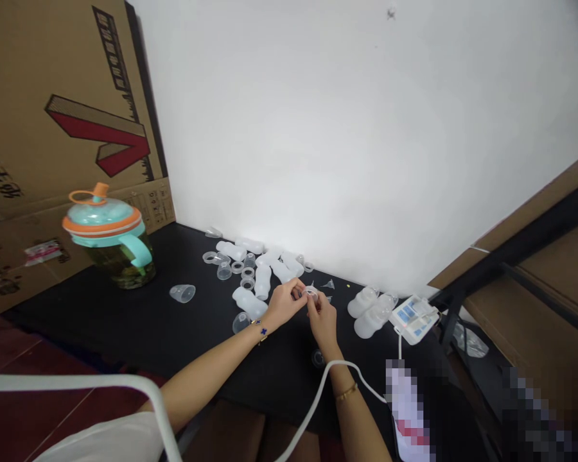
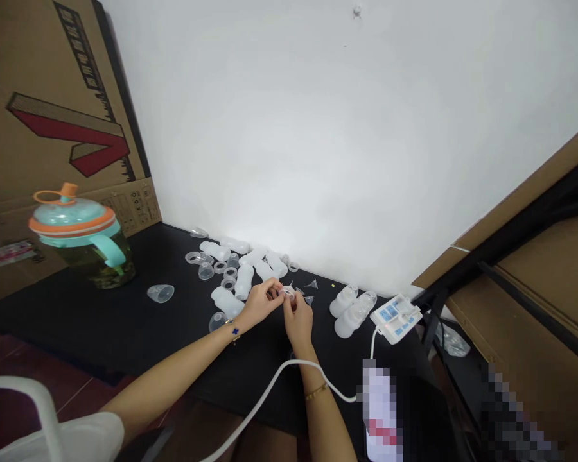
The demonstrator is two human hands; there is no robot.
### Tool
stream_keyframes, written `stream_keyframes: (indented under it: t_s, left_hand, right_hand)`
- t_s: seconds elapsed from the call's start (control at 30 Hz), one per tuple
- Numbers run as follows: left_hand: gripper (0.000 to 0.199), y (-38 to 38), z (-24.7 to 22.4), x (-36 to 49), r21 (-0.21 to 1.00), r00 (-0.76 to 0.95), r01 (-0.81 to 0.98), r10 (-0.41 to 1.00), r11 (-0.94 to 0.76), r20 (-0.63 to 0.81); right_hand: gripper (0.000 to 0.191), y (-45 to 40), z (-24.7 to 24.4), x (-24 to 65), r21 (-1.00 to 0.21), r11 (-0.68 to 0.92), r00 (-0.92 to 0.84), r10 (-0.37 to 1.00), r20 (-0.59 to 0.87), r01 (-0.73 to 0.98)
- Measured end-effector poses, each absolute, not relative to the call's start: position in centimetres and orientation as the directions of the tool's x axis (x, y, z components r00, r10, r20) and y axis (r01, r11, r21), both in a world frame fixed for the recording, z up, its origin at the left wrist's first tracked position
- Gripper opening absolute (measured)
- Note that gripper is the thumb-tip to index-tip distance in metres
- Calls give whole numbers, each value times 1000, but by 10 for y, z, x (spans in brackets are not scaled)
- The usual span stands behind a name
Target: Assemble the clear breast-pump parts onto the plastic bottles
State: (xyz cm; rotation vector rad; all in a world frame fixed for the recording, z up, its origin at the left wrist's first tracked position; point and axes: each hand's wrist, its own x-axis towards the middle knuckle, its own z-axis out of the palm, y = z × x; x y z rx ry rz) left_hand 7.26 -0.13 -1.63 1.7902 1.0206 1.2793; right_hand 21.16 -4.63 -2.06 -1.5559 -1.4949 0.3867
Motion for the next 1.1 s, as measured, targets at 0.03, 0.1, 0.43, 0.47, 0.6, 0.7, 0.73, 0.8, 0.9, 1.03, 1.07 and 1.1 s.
stream_keyframes:
  t_s: [0.03, 0.1, 0.43, 0.47, 0.6, 0.7, 0.73, 0.8, 0.9, 1.03, 1.07, 1.1]
  left_hand:
    - [8, -1, -16, 73, 873, 201, 199, 891, -445, 408]
    - [7, -1, -17, 72, 872, 201, 202, 890, -447, 410]
    - [6, -1, -16, 72, 870, 198, 202, 889, -450, 413]
    - [6, -1, -16, 72, 870, 199, 204, 889, -449, 412]
    - [7, -2, -16, 73, 871, 205, 205, 890, -447, 408]
    - [7, -2, -15, 73, 869, 205, 194, 885, -455, 417]
    - [8, -3, -15, 73, 869, 208, 189, 884, -457, 419]
    - [11, -4, -13, 72, 870, 217, 178, 881, -459, 420]
    - [11, -5, -11, 71, 869, 234, 179, 878, -462, 418]
    - [10, -4, -12, 71, 858, 231, 218, 879, -465, 417]
    - [9, -4, -12, 71, 853, 229, 233, 879, -467, 419]
    - [9, -4, -12, 71, 846, 226, 252, 878, -470, 421]
  right_hand:
    - [39, -46, -21, 212, -768, 153, 215, 910, 355, 622]
    - [38, -46, -21, 211, -768, 149, 214, 912, 351, 623]
    - [39, -47, -20, 211, -765, 143, 224, 908, 353, 628]
    - [39, -47, -20, 211, -762, 144, 225, 907, 357, 631]
    - [39, -47, -21, 211, -753, 143, 229, 901, 367, 642]
    - [38, -46, -21, 212, -764, 133, 231, 908, 349, 631]
    - [38, -46, -21, 212, -770, 130, 232, 911, 342, 625]
    - [37, -46, -21, 212, -780, 124, 230, 917, 327, 614]
    - [38, -47, -20, 211, -792, 114, 230, 923, 307, 599]
    - [37, -49, -18, 209, -804, 99, 231, 931, 283, 586]
    - [36, -49, -18, 209, -807, 94, 236, 931, 279, 583]
    - [36, -49, -17, 209, -810, 89, 244, 929, 276, 579]
